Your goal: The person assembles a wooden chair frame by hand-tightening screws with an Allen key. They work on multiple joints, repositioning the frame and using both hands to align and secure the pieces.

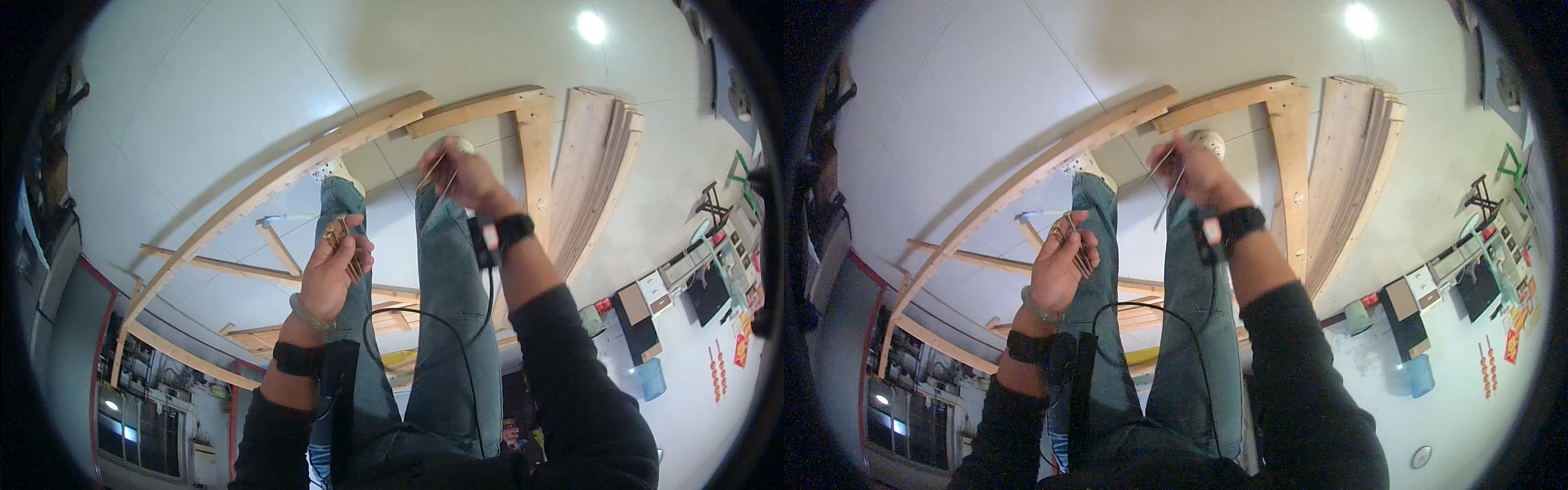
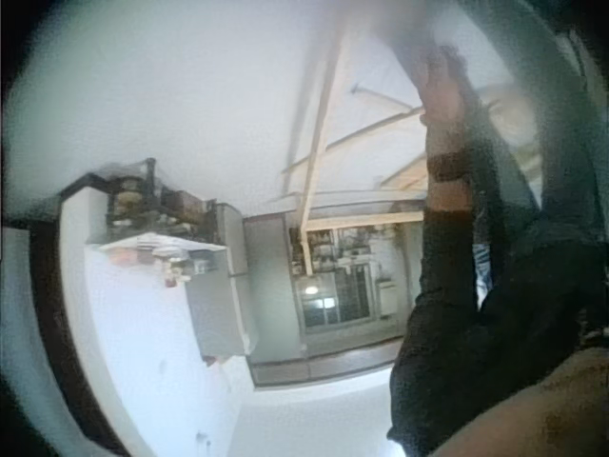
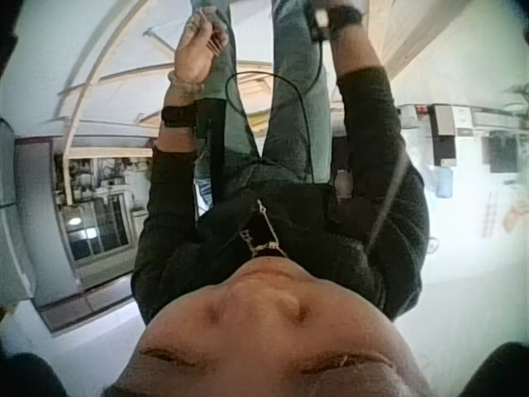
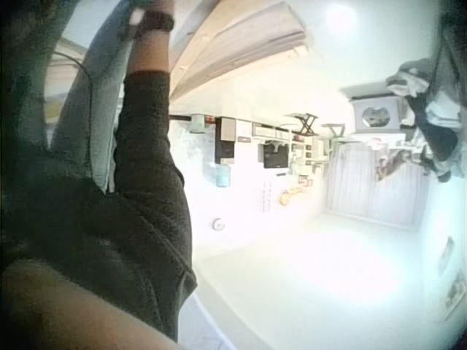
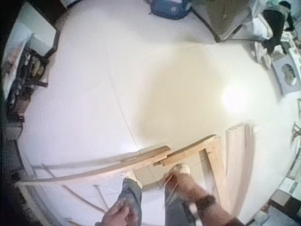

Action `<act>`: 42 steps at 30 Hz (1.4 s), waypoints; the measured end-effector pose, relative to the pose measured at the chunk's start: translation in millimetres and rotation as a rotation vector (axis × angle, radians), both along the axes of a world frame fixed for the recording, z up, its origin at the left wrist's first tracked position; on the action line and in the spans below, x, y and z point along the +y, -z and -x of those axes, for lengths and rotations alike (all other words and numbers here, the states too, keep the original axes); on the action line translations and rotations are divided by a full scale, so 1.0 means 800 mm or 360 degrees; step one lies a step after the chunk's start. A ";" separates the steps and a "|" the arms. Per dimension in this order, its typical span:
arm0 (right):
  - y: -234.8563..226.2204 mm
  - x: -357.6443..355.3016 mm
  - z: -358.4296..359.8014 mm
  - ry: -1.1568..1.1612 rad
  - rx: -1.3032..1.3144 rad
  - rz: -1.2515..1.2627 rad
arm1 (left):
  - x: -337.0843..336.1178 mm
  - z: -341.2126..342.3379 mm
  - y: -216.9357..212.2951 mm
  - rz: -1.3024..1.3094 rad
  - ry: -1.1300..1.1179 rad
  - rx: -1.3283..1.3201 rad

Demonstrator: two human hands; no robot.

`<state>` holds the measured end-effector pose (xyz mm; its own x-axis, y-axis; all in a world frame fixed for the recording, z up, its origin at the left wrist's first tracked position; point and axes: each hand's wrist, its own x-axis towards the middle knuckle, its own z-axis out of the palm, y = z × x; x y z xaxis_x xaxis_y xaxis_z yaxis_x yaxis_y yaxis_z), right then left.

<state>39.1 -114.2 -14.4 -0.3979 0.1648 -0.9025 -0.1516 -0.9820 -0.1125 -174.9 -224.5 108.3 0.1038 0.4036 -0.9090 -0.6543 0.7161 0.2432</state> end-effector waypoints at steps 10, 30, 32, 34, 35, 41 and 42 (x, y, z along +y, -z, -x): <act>-0.196 -0.043 0.032 -0.0730 -0.0077 -0.0868 | 0.042 -0.035 -0.043 -0.0594 0.1173 0.0445; -0.218 -0.136 -0.342 0.0192 -0.1602 -0.0899 | 0.336 -0.315 0.001 -0.0458 0.1588 0.0531; -0.203 -0.180 -0.368 0.0090 -0.1748 -0.0833 | 0.399 -0.356 0.002 -0.0489 0.1578 0.0533; -0.189 -0.221 -0.365 0.0103 -0.1936 -0.0556 | 0.453 -0.401 -0.008 -0.0567 0.1490 0.0593; -0.179 -0.233 -0.354 0.0502 -0.1927 -0.0503 | 0.488 -0.420 -0.020 -0.0680 0.1459 0.0625; -0.139 -0.249 -0.320 0.1223 -0.1321 -0.0048 | 0.660 -0.511 -0.104 -0.1094 0.1382 0.0724; -0.136 -0.240 -0.316 0.1330 -0.1310 0.0028 | 0.688 -0.522 -0.119 -0.1145 0.1362 0.0691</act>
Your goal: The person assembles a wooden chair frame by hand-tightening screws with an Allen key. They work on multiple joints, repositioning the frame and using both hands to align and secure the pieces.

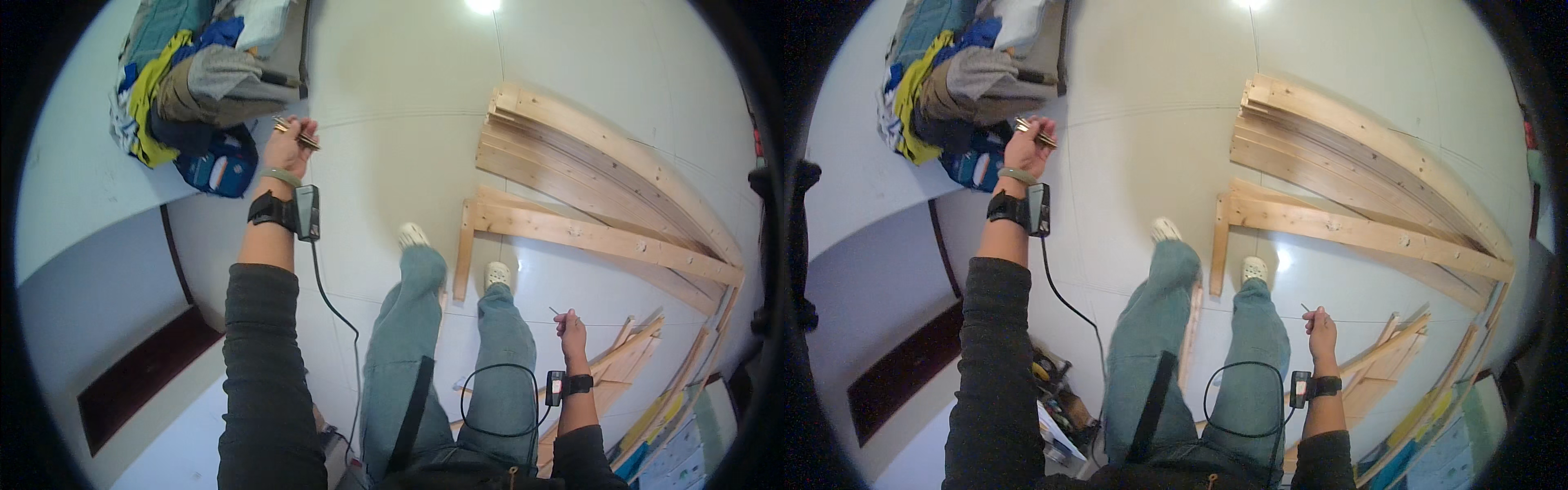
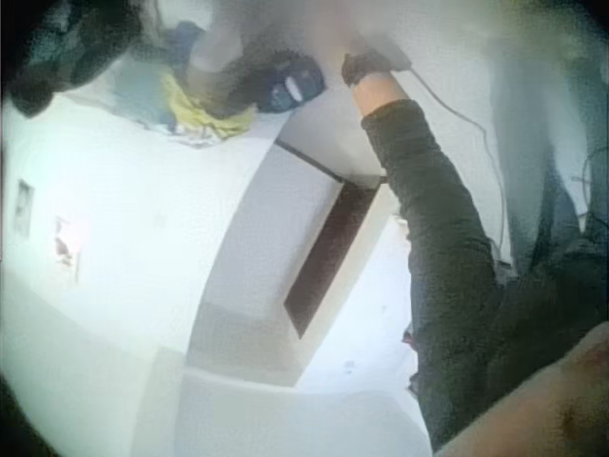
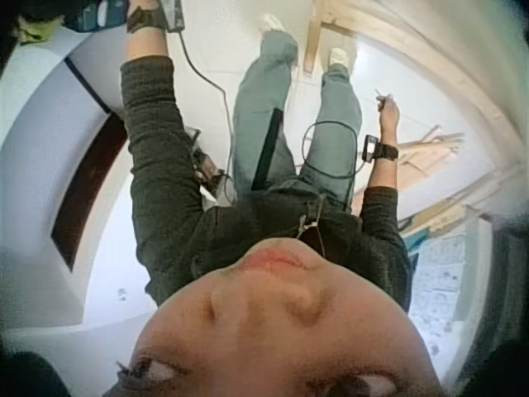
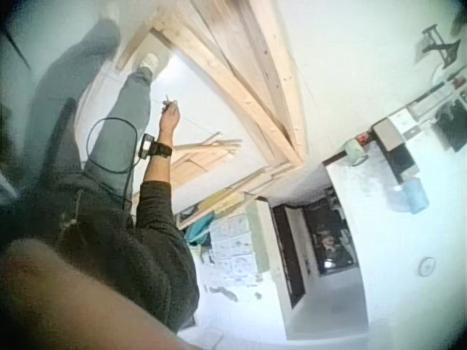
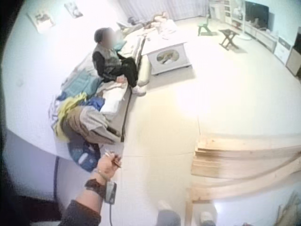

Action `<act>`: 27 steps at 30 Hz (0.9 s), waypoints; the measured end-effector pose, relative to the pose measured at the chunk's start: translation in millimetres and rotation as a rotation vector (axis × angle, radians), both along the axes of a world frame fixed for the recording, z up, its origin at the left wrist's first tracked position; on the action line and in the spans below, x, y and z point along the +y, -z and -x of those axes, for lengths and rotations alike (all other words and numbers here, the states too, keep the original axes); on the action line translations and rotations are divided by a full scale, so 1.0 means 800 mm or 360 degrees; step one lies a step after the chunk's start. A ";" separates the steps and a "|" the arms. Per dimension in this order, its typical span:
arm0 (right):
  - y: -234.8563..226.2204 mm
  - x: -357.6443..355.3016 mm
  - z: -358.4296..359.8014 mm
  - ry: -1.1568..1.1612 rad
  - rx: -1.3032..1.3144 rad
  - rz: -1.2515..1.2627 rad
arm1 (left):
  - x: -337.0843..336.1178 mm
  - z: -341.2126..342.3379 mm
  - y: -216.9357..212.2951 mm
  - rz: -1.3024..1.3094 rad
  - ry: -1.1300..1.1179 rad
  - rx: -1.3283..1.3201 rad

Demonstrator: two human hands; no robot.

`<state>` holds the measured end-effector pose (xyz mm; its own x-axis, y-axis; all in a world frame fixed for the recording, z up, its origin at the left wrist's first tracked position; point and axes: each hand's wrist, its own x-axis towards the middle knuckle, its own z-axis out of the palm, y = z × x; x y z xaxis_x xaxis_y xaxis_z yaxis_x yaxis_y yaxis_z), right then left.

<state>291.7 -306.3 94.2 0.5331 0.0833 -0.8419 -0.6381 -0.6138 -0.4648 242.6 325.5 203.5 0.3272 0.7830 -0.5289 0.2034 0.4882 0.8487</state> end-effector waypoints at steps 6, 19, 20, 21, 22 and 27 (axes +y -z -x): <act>0.007 0.068 -0.005 0.0226 -0.0045 -0.0134 | 0.122 -0.060 -0.046 0.0201 0.0194 -0.0075; -0.030 0.300 0.041 0.0343 -0.0147 -0.0110 | 0.257 -0.155 0.035 0.0300 0.0550 -0.0246; -0.033 0.322 0.040 0.0359 -0.0128 -0.0092 | 0.262 -0.164 0.038 0.0182 0.0552 -0.0194; -0.037 0.342 0.040 0.0364 -0.0132 -0.0119 | 0.267 -0.168 0.038 0.0131 0.0583 -0.0183; -0.044 0.360 0.042 0.0401 -0.0123 -0.0201 | 0.273 -0.173 0.038 0.0165 0.0513 -0.0105; -0.073 0.436 0.050 0.0477 -0.0101 -0.0291 | 0.304 -0.179 0.025 0.0307 0.0625 -0.0120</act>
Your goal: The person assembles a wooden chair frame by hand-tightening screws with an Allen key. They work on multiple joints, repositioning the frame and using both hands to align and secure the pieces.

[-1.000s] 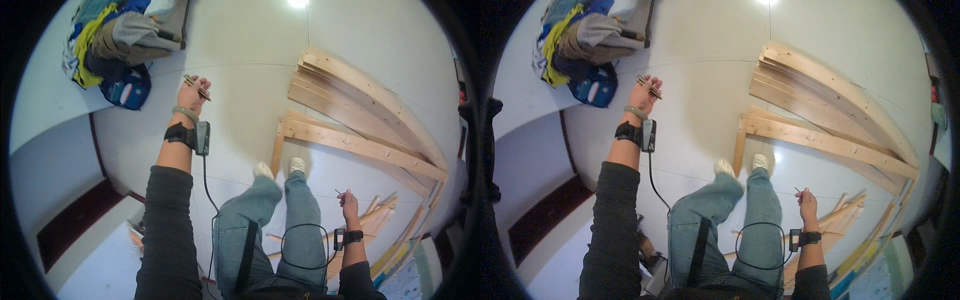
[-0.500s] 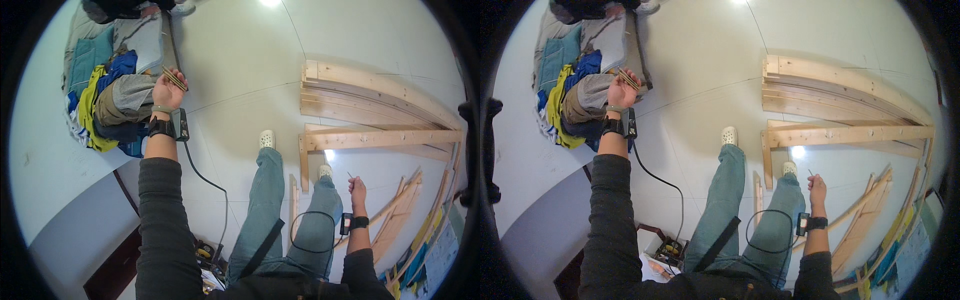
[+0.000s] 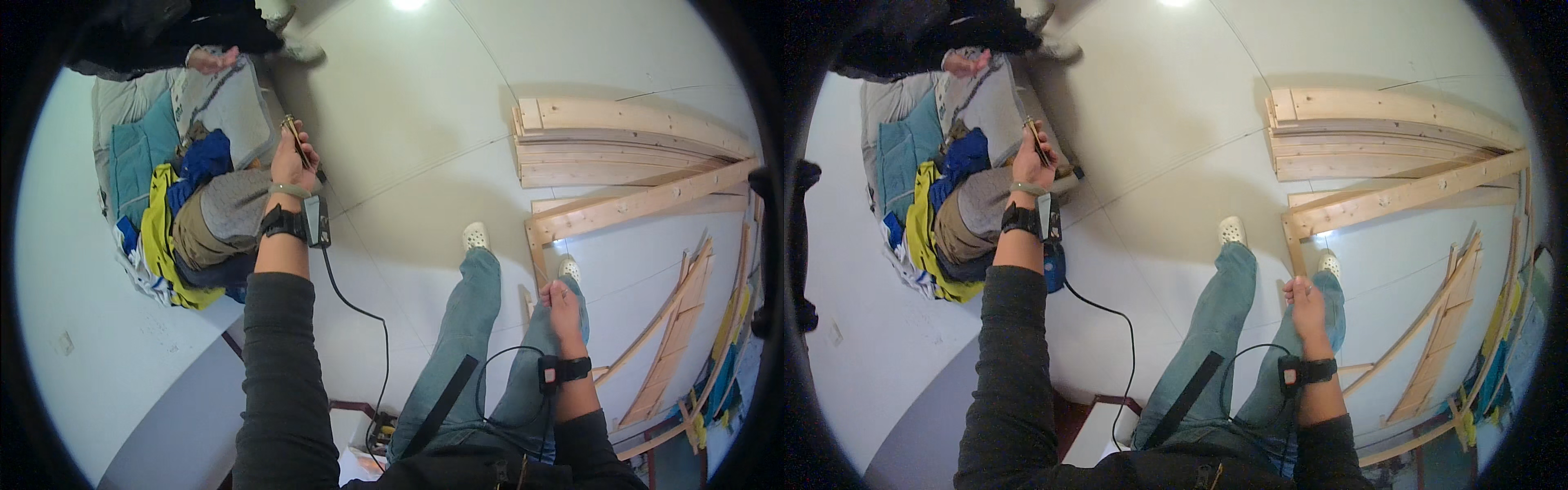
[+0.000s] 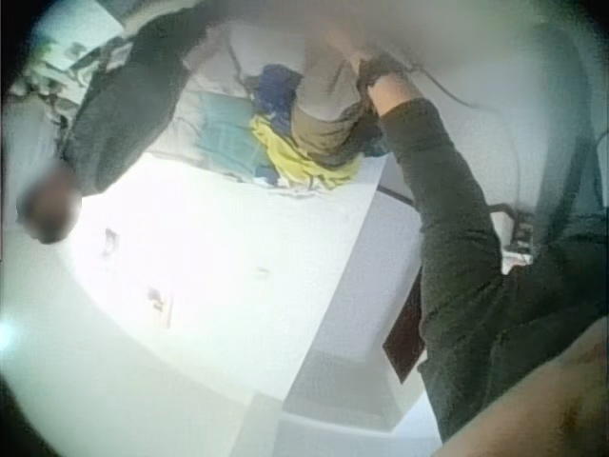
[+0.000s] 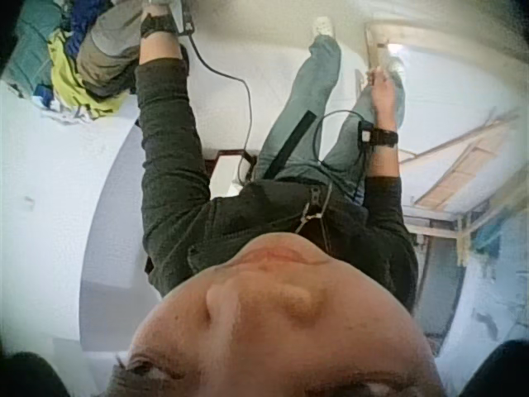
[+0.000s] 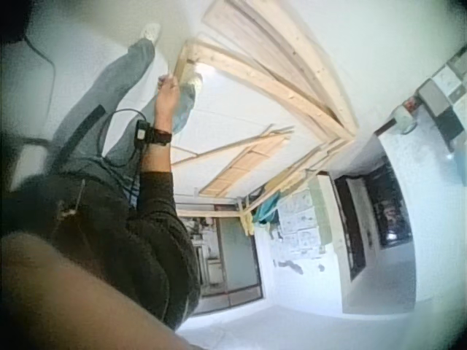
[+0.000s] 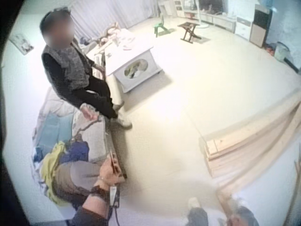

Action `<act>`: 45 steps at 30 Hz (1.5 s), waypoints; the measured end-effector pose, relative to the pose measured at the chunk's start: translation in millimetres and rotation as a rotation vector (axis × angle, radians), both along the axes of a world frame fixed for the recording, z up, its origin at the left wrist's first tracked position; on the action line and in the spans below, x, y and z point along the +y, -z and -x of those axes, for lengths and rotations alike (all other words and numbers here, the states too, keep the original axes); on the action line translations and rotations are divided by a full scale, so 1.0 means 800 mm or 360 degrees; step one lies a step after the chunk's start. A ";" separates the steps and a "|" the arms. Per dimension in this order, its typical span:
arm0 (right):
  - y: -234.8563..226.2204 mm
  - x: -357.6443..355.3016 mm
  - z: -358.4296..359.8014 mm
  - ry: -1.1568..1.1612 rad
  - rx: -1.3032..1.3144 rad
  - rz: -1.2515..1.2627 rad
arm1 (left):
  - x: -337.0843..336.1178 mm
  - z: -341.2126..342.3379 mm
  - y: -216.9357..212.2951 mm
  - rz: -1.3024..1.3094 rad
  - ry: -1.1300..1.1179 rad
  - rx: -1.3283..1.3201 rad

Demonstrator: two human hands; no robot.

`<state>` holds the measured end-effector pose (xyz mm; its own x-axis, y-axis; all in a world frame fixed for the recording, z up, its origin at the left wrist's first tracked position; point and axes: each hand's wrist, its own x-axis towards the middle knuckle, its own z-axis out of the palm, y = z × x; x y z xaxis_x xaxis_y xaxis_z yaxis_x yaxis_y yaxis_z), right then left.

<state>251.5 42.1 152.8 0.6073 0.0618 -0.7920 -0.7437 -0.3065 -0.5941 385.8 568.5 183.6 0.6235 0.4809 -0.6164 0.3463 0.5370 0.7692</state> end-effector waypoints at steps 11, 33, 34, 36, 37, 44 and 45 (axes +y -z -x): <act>0.012 0.033 0.030 0.0185 -0.0024 -0.0037 | 0.053 -0.013 -0.013 -0.0310 0.0018 -0.0001; 0.023 -0.043 0.209 0.0967 0.0332 -0.0184 | -0.240 0.152 0.041 0.0092 0.1040 0.0500; 0.031 -0.042 0.224 0.1031 0.0409 -0.0152 | -0.280 0.188 0.044 0.0169 0.1440 0.0499; 0.059 -0.037 0.240 0.1116 0.0566 -0.0064 | -0.354 0.256 0.058 0.0186 0.1929 0.0655; 0.076 -0.035 0.245 0.1092 0.0522 0.0036 | -0.382 0.280 0.068 0.0201 0.2355 0.0508; 0.211 -0.030 0.212 0.0310 0.0092 0.1058 | -0.452 0.373 0.129 -0.0247 0.2794 0.0525; 0.229 -0.031 0.202 0.0249 0.0161 0.1108 | -0.446 0.379 0.139 -0.0226 0.2697 0.0602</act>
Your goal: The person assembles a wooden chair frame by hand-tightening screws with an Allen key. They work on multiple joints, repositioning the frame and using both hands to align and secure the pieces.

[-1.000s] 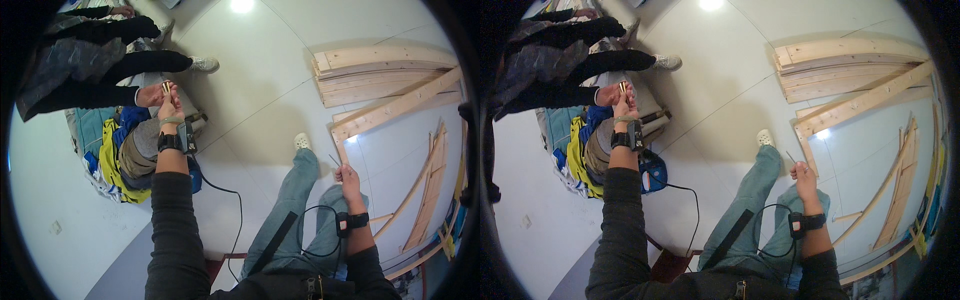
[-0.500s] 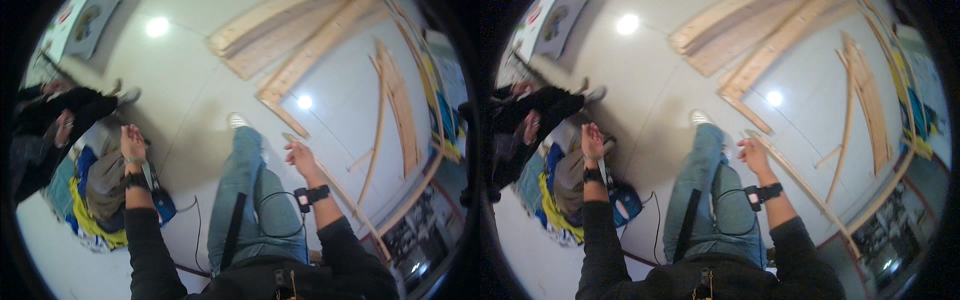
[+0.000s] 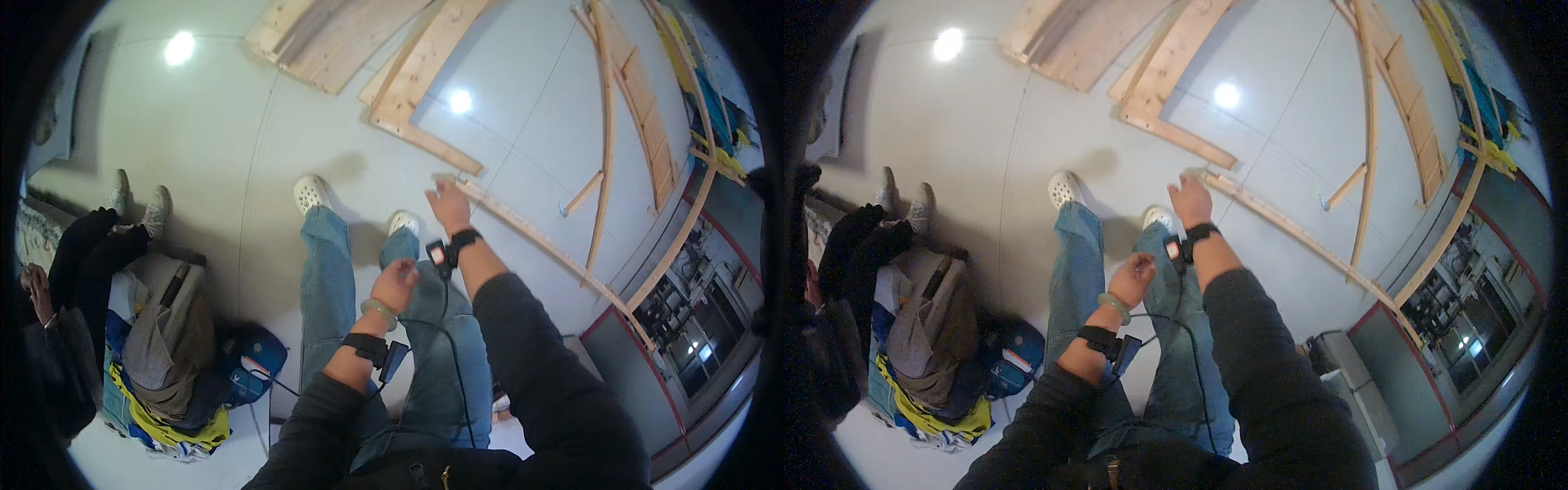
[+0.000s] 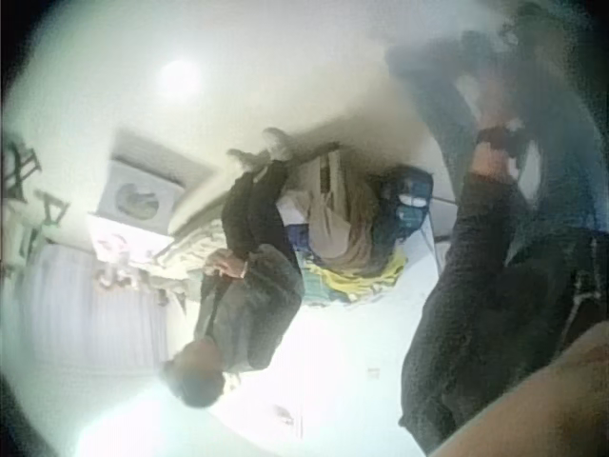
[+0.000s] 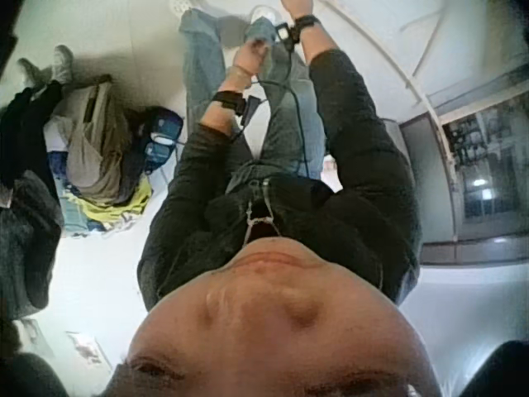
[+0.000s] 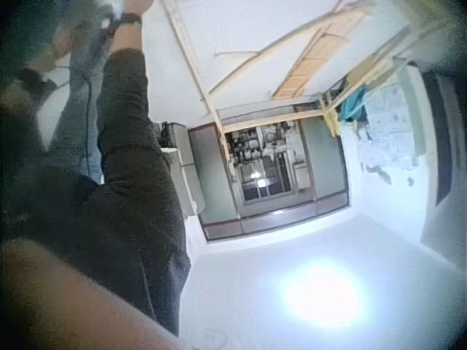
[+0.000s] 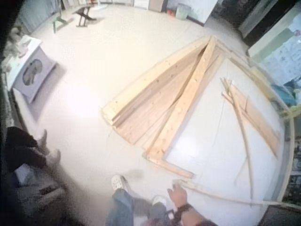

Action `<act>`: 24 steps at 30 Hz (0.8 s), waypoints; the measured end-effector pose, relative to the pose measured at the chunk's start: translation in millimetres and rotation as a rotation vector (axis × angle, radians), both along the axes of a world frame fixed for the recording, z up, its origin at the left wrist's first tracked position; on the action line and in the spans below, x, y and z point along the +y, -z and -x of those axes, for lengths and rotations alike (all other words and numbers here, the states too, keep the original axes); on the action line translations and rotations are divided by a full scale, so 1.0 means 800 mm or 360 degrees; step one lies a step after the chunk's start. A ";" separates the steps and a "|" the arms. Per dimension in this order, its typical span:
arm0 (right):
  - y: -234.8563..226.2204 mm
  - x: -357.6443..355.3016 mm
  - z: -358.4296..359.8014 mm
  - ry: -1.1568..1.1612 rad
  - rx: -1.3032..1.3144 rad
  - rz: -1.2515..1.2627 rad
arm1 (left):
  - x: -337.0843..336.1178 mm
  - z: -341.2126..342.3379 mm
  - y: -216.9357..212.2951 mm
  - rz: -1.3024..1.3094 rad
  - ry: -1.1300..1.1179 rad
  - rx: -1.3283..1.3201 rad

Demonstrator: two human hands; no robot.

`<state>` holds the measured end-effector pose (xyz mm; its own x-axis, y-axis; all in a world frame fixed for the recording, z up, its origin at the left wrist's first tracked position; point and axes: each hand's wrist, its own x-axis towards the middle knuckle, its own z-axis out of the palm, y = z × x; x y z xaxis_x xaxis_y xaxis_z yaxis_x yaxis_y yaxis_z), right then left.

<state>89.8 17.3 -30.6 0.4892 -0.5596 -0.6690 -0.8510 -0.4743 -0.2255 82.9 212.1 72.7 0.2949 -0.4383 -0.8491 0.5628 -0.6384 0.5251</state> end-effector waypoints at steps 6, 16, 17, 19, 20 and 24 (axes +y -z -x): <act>0.120 -0.005 -0.061 -0.0227 0.0262 0.0213 | 0.043 -0.006 0.049 -0.0292 -0.0375 0.0246; 0.273 -0.054 -0.088 -0.0758 0.0217 0.0492 | 0.012 -0.033 0.050 -0.0046 -0.0810 0.0680; 0.271 -0.059 -0.090 -0.0795 0.0215 0.0417 | 0.011 -0.031 0.053 -0.0074 -0.0866 0.0653; 0.257 -0.065 -0.097 -0.0896 0.0240 0.0283 | 0.012 -0.027 0.055 0.0009 -0.0928 0.0656; 0.247 -0.068 -0.103 -0.0924 0.0112 0.0260 | 0.010 -0.023 0.059 0.0110 -0.0976 0.0628; 0.180 -0.058 -0.123 -0.0949 -0.0162 0.0118 | 0.014 -0.010 0.079 0.0115 -0.0887 0.0512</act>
